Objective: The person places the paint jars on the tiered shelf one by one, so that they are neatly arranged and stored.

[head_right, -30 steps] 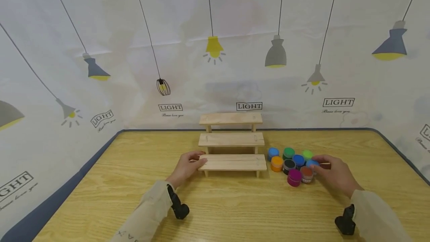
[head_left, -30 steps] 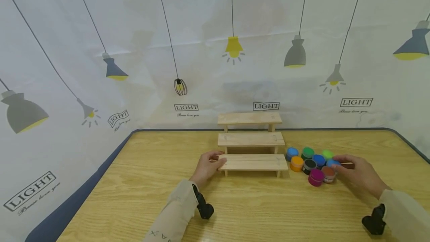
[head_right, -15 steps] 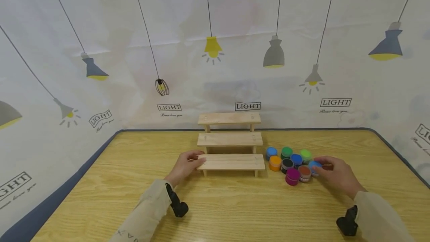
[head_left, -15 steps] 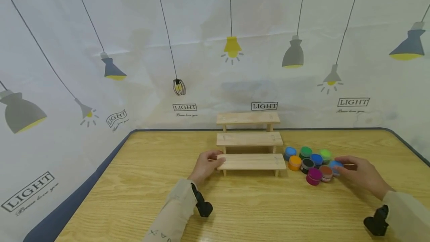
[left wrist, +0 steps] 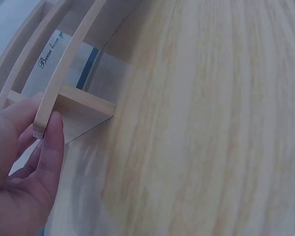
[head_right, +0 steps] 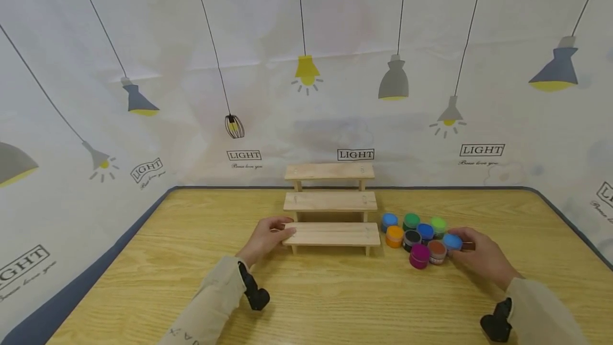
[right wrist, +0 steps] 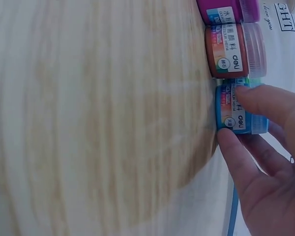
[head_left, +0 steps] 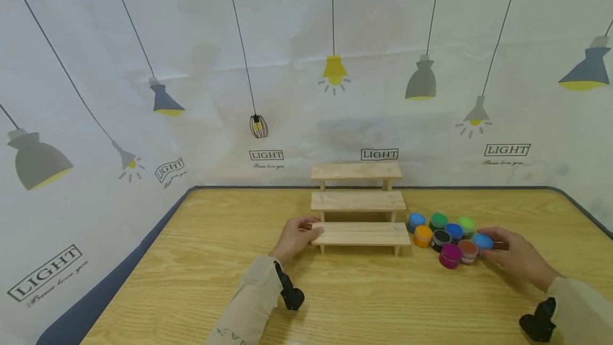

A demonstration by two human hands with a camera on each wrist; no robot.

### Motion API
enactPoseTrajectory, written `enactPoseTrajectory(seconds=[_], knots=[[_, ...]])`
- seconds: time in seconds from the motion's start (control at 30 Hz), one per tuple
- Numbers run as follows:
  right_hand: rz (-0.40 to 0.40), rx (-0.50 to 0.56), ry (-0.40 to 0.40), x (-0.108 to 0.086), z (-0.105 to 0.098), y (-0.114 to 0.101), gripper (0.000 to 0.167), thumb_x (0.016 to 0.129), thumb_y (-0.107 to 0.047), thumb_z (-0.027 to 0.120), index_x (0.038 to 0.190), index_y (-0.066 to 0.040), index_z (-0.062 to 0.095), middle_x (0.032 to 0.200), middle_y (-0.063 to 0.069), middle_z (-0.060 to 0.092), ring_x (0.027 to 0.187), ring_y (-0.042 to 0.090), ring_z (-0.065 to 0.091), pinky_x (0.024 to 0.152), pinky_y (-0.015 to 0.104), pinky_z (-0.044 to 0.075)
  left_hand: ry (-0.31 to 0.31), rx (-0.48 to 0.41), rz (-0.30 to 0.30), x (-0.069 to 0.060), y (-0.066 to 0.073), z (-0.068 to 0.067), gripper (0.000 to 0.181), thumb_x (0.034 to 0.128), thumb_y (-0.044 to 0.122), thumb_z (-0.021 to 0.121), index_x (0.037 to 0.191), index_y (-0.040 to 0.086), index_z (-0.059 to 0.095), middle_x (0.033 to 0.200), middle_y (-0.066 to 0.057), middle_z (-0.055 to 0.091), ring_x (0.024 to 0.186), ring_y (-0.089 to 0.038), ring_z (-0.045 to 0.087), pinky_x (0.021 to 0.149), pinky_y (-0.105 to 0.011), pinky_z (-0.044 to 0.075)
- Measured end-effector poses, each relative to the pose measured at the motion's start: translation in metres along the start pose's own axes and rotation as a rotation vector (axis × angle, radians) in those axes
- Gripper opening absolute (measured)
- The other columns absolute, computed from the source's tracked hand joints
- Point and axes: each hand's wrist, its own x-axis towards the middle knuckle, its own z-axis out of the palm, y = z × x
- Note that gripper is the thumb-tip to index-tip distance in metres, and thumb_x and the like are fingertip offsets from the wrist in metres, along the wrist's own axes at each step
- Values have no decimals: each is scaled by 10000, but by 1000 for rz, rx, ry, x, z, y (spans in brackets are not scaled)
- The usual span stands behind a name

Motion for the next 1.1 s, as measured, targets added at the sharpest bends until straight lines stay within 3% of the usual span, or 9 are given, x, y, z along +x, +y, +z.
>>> enactPoseTrajectory(seconds=[0.37,0.83,1.1], knots=[[41,-14,23,-6,-8,-5,621,864,-331,573,1258,111,386,1185,346,419,1002,481,462,718,458,486,-3,14,-3,1,-1,0,334,822,194,646,1108,29,596,909,-107,519,630,-148,527,579,-298,513],[-67,-76,85,-4,-37,-46,574,886,-253,555,1289,104,356,1184,341,416,1011,490,453,685,488,484,8,0,-19,2,5,-1,327,811,188,659,1090,24,609,882,-100,541,569,-132,511,563,-298,512],[-189,-98,113,11,-30,-79,518,855,-227,603,1255,57,437,1152,274,486,979,426,506,715,487,475,-1,-25,-17,2,2,-2,346,811,188,659,1103,12,599,889,-103,536,567,-133,507,571,-307,513]])
